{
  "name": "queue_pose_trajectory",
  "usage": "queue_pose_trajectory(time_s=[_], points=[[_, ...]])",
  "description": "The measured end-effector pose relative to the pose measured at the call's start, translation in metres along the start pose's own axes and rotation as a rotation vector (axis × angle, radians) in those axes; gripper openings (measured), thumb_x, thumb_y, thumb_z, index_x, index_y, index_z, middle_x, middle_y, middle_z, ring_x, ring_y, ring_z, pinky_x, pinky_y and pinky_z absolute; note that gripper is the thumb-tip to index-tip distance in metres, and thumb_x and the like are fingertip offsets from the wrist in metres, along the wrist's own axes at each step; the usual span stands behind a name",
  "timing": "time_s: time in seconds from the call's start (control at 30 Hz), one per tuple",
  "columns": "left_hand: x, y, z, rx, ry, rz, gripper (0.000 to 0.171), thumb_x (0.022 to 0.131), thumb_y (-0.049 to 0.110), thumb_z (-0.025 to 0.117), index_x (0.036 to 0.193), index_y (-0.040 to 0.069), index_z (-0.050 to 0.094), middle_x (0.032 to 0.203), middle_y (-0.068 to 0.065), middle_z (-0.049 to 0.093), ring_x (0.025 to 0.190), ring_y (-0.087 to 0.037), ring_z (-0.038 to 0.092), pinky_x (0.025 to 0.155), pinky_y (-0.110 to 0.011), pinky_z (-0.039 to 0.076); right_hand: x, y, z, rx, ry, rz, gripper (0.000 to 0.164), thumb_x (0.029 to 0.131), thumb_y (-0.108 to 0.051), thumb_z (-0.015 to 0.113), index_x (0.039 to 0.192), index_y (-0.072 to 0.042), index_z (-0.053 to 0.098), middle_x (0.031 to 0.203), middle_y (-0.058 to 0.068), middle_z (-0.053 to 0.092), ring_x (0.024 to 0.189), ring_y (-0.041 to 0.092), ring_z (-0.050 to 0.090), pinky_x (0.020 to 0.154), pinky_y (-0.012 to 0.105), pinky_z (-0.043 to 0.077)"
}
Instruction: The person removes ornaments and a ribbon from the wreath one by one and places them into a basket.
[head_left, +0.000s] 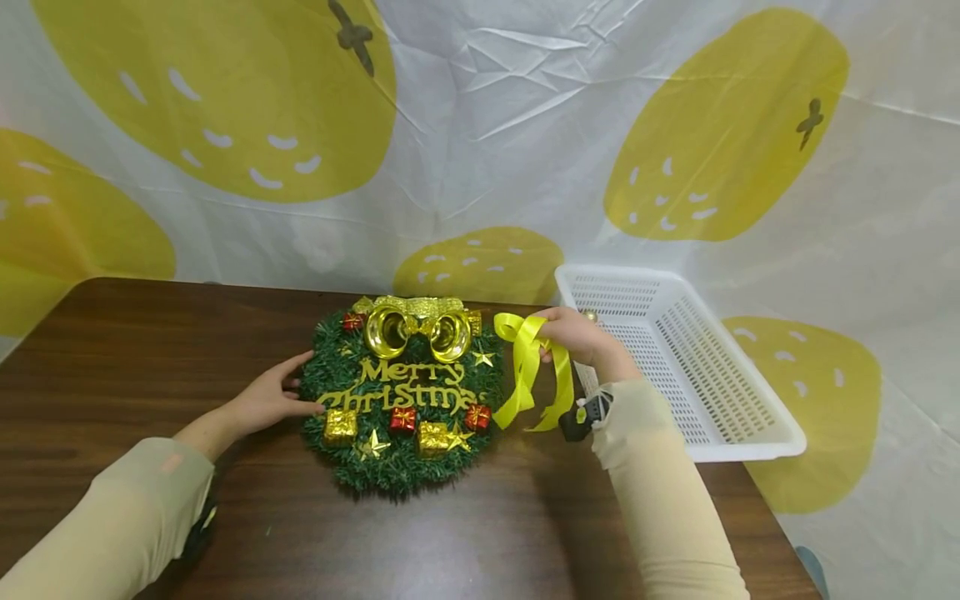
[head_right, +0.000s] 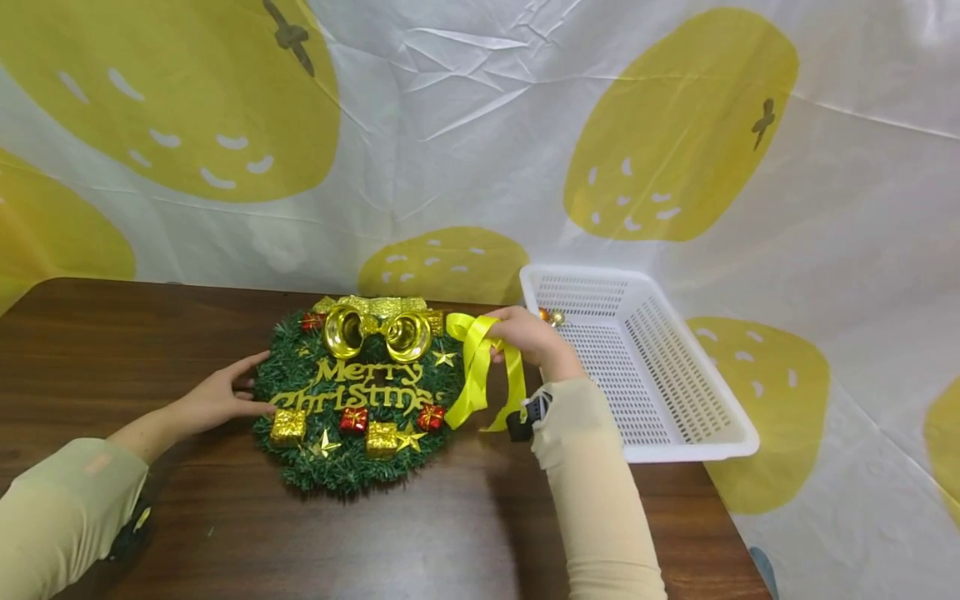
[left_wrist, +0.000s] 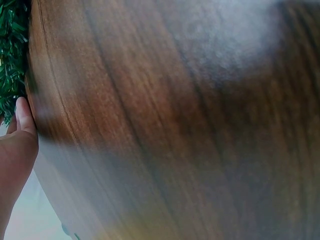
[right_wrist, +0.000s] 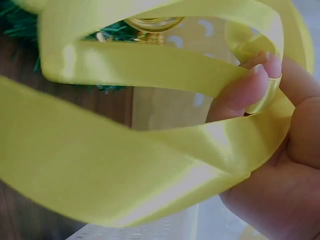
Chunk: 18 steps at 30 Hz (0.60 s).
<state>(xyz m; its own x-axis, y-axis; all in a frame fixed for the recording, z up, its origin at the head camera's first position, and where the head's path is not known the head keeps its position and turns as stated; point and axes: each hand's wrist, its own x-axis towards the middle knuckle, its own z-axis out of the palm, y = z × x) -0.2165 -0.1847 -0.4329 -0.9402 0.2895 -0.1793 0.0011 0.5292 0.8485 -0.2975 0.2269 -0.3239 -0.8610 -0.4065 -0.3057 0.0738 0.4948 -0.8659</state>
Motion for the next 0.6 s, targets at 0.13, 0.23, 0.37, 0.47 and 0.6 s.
queue_pose_trajectory(time_s=[0.13, 0.23, 0.37, 0.47, 0.6], points=[[0.000, -0.001, 0.000, -0.005, -0.001, 0.002, 0.099, 0.083, 0.026, 0.071, 0.150, 0.000, 0.004, 0.146, -0.039, 0.011, 0.126, -0.056, 0.030, 0.099, -0.058, 0.040, 0.001, -0.003, -0.006, 0.131, 0.062, 0.012, 0.016, 0.095, -0.004, 0.041, 0.099, 0.001, 0.056, 0.064, -0.003, 0.055, 0.050, 0.005, 0.050, 0.049, 0.015, 0.047], [0.001, -0.003, 0.000, -0.006, -0.001, -0.001, 0.099, 0.083, 0.027, 0.071, 0.150, 0.001, 0.004, 0.146, -0.039, 0.011, 0.127, -0.056, 0.030, 0.099, -0.058, 0.041, 0.001, -0.007, -0.011, 0.231, 0.096, 0.006, 0.017, 0.096, -0.006, 0.040, 0.088, -0.008, 0.056, 0.064, -0.004, 0.055, 0.050, 0.003, 0.050, 0.049, 0.013, 0.047], [0.001, -0.003, 0.000, -0.005, -0.001, -0.005, 0.099, 0.083, 0.027, 0.071, 0.151, 0.001, 0.004, 0.146, -0.039, 0.013, 0.126, -0.056, 0.031, 0.099, -0.058, 0.041, -0.002, -0.014, -0.018, 0.344, 0.143, -0.002, 0.025, 0.096, -0.004, 0.039, 0.080, -0.012, 0.056, 0.062, -0.004, 0.054, 0.050, 0.003, 0.049, 0.048, 0.012, 0.046], [0.001, -0.002, 0.000, -0.006, -0.001, -0.005, 0.099, 0.083, 0.027, 0.071, 0.151, 0.001, 0.004, 0.146, -0.039, 0.013, 0.126, -0.056, 0.031, 0.099, -0.058, 0.041, -0.006, -0.019, -0.025, 0.398, 0.167, 0.000, 0.029, 0.097, -0.003, 0.038, 0.077, -0.012, 0.058, 0.062, -0.003, 0.054, 0.049, 0.004, 0.050, 0.049, 0.012, 0.046], [0.000, -0.001, 0.000, -0.008, 0.001, -0.003, 0.099, 0.083, 0.027, 0.071, 0.150, 0.001, 0.004, 0.145, -0.040, 0.014, 0.126, -0.056, 0.031, 0.099, -0.058, 0.041, -0.013, -0.024, -0.035, 0.444, 0.181, 0.000, 0.033, 0.098, -0.006, 0.038, 0.075, -0.014, 0.059, 0.063, -0.003, 0.055, 0.050, 0.004, 0.050, 0.050, 0.012, 0.047]])
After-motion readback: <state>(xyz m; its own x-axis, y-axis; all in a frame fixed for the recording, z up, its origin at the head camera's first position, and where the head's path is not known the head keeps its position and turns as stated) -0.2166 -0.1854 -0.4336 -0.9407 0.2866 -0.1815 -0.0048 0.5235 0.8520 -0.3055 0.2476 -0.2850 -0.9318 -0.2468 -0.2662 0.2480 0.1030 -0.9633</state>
